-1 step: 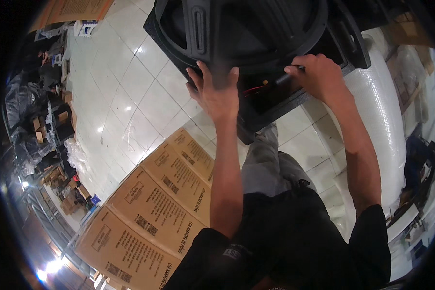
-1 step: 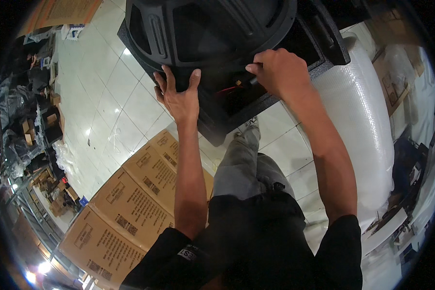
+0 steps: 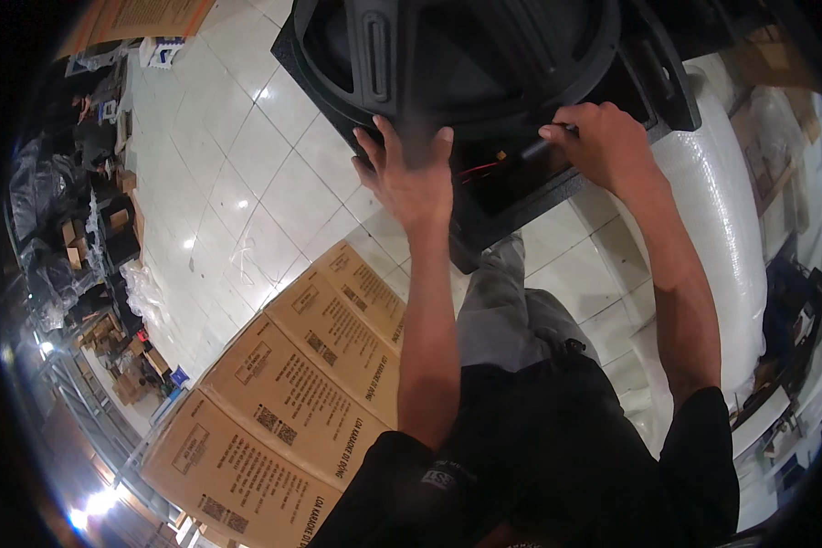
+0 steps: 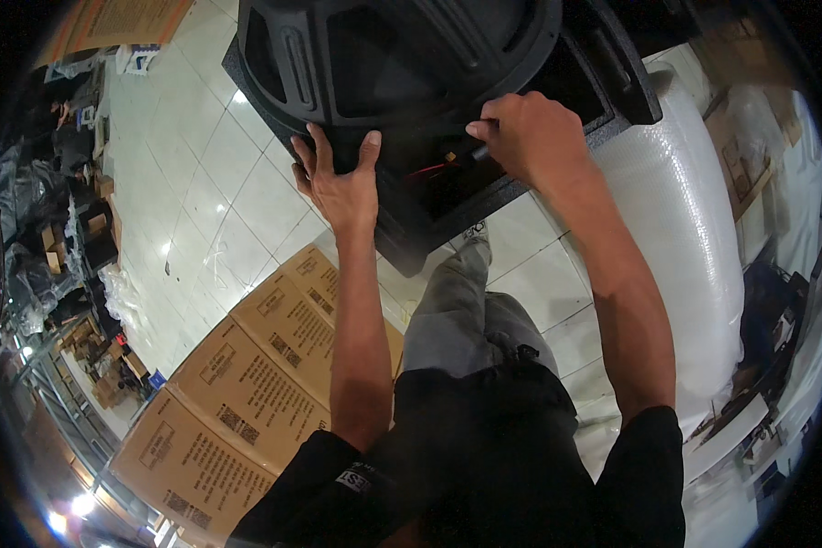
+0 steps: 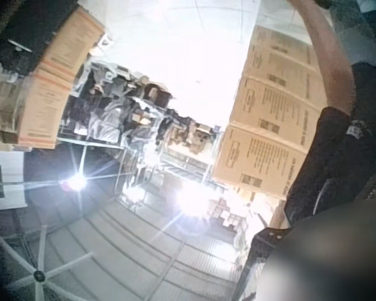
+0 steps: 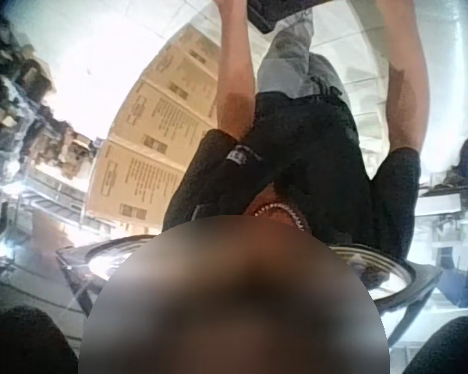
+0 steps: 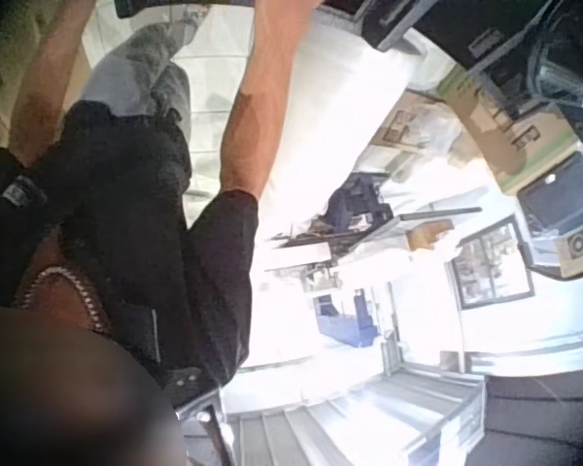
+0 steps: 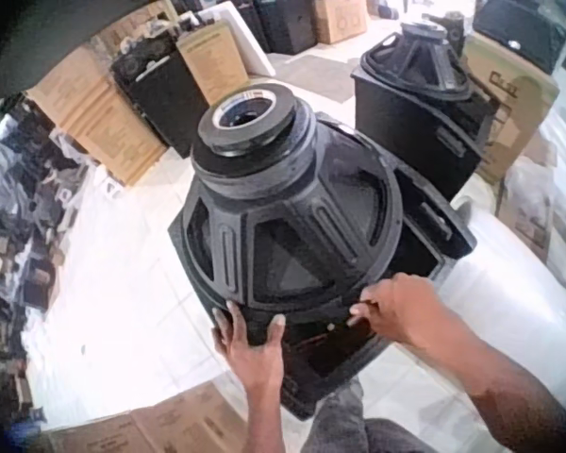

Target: The person assembles a large speaker unit by attaching a black plastic cover and securing it with black tape. They then apply tape around the edge of a smaller speaker driver and wrap the driver's wires with tape.

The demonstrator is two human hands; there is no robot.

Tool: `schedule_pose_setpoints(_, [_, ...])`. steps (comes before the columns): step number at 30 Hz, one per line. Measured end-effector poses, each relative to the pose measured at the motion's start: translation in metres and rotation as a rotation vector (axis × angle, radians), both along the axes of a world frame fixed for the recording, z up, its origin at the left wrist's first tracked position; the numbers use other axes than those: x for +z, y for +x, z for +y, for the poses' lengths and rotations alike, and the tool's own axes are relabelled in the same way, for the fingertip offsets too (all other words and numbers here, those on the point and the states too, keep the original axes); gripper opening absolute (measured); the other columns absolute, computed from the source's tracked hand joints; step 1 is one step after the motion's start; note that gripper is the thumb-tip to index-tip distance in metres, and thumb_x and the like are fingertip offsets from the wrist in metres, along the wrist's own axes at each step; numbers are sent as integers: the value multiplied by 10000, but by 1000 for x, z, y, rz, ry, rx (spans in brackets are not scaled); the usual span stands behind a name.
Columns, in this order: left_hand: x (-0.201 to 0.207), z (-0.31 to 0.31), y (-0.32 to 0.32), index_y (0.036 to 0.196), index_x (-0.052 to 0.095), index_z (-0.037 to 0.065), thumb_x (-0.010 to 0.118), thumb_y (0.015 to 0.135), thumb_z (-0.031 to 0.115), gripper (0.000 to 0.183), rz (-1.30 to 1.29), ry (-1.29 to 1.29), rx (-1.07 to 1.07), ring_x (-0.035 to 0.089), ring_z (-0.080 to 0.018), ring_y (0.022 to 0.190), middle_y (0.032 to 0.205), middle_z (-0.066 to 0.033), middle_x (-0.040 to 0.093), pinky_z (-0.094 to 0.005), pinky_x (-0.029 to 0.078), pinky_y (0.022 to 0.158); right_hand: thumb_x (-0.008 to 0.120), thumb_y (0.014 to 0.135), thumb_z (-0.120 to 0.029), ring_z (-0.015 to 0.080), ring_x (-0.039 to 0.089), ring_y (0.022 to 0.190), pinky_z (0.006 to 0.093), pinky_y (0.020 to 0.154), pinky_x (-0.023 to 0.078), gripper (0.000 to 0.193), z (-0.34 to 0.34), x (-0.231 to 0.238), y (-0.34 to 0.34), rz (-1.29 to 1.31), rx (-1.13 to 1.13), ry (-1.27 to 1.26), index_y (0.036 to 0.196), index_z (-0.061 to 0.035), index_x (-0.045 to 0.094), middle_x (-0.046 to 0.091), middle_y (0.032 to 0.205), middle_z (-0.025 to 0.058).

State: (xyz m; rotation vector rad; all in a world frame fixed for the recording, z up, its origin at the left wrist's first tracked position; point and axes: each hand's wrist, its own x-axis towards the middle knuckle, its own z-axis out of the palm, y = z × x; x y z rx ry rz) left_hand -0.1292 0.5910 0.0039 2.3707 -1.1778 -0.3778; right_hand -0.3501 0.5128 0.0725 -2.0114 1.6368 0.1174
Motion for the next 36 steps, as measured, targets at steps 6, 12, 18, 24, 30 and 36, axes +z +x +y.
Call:
schedule_pose_setpoints(6, [1, -3, -18, 1578, 453, 157, 785, 758, 694, 1036, -8, 60, 95, 157, -483, 1557, 1702, -179, 250, -569, 212, 1255, 720, 949, -394, 361, 719, 899, 447, 802, 563, 302, -10, -1, -5, 15, 17, -14, 1001, -107, 798, 760, 927, 136])
schedule_pose_setpoints(12, [5, -5, -33, 1601, 408, 156, 773, 756, 715, 1077, -26, 94, 122, 144, -478, 1562, 1714, -170, 217, -583, 201, 1255, 722, 952, -395, 359, 727, 895, 447, 825, 560, 299, -16, 3, -10, 42, 37, 3, 1001, -111, 802, 765, 937, 143])
schedule_pose_setpoints(18, [4, -6, -46, 1608, 392, 144, 750, 749, 752, 1112, -36, 109, 155, 137, -479, 1565, 1712, -191, 209, -599, 183, 1254, 715, 951, -412, 357, 736, 898, 455, 847, 567, 311, -27, 7, -19, 43, 117, -13, 1016, -121, 806, 769, 937, 146])
schedule_pose_setpoints(24, [1, -6, -64, 1601, 399, 111, 755, 756, 739, 1112, -53, 88, 197, 158, -496, 1556, 1700, -238, 207, -605, 197, 1244, 714, 952, -423, 344, 724, 922, 453, 850, 563, 313, -39, 9, -26, 71, 184, -25, 1032, -135, 808, 771, 957, 141])
schedule_pose_setpoints(30, [-1, -9, -94, 1535, 486, 58, 867, 729, 560, 1023, -157, -68, 246, 231, -559, 1509, 1652, -276, 300, -614, 322, 1177, 725, 939, -402, 351, 721, 900, 469, 797, 570, 284, -54, 10, -44, 30, 268, -54, 1010, -139, 805, 765, 917, 142])
schedule_pose_setpoints(36, [5, -15, -118, 1550, 478, 77, 858, 748, 533, 997, -83, -2, 357, 225, -526, 1523, 1670, -259, 274, -567, 269, 1222, 715, 944, -391, 371, 724, 836, 467, 735, 575, 289, -66, 4, -62, -50, 365, -106, 968, -115, 795, 747, 857, 165])
